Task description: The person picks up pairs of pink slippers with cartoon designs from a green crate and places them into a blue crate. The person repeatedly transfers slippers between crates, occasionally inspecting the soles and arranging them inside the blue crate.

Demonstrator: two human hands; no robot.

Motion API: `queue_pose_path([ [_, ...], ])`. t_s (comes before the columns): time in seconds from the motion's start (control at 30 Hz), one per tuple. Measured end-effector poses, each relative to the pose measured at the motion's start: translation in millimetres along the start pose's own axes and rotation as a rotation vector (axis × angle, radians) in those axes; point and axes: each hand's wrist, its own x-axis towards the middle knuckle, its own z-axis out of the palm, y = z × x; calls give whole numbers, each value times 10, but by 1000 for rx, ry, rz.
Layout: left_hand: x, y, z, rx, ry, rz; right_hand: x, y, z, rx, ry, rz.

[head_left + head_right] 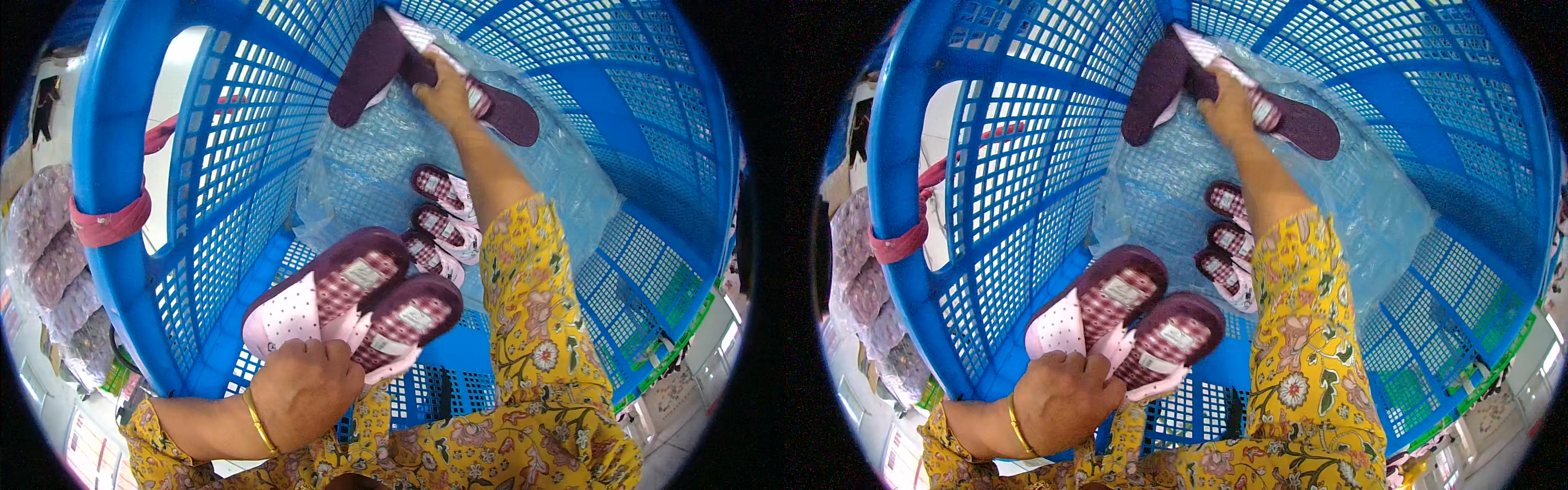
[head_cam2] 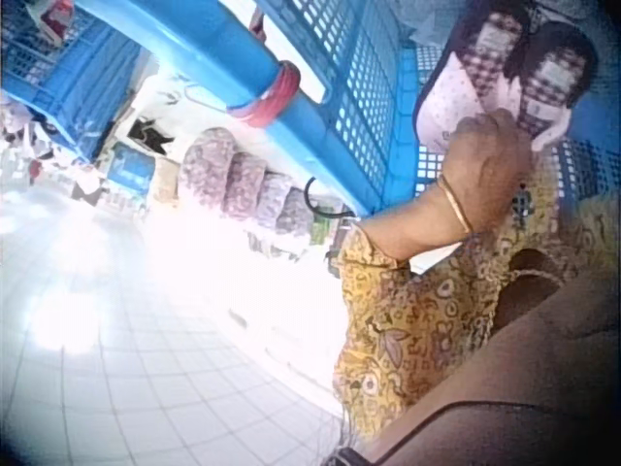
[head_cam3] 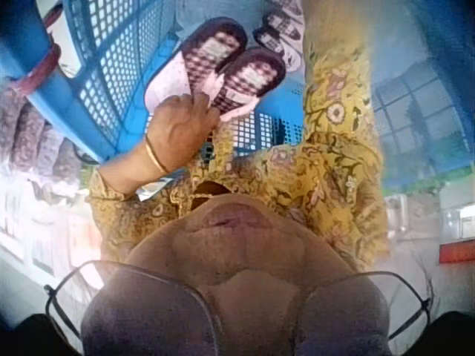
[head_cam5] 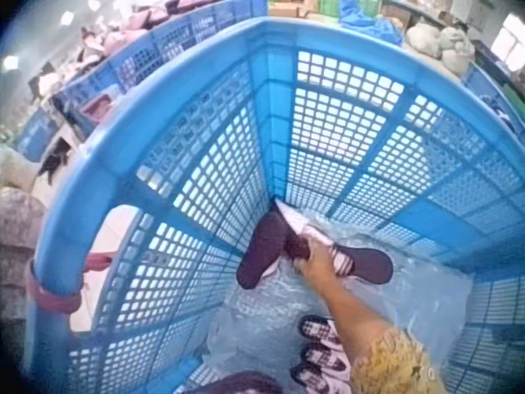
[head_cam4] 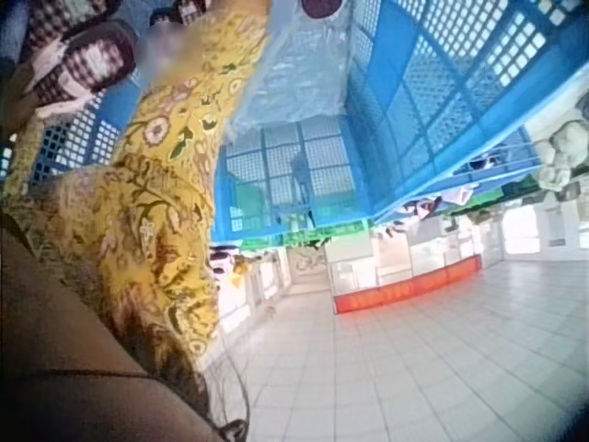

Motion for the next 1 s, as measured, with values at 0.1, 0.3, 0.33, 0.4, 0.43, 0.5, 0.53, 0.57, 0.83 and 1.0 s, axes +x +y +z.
queue_pose_path([
  [0.1,-30,-8,-91,-11,-49,-44,-738,-300,-118,13,-100,-70],
  [0.3,-68,9,-28,-71,2,-17,-1972,-483,-602,7,-398,-117],
  [0.33,-75,21,-32,-81,-8,-3,-2069,-432,-640,-59,-421,-91],
  [0.4,-76,57,16,-47,-46,27,-2241,-244,-553,-161,-422,-43],
  [0.43,-74,70,73,-27,-62,31,-2310,-236,-488,-205,-489,19],
  [0.5,-79,85,123,-18,-78,32,-2391,-209,-360,-222,-641,-92],
  [0.53,-82,83,125,-31,-82,27,-2399,-265,-268,-206,-680,-175],
  [0.57,-83,80,134,-43,-85,21,-2385,-331,-104,-159,-596,-114],
  [0.83,-157,226,131,-37,-133,33,-2374,-889,1206,578,-806,392],
  [1.0,-157,184,189,-27,-155,54,-2573,-1311,1811,684,-249,272],
])
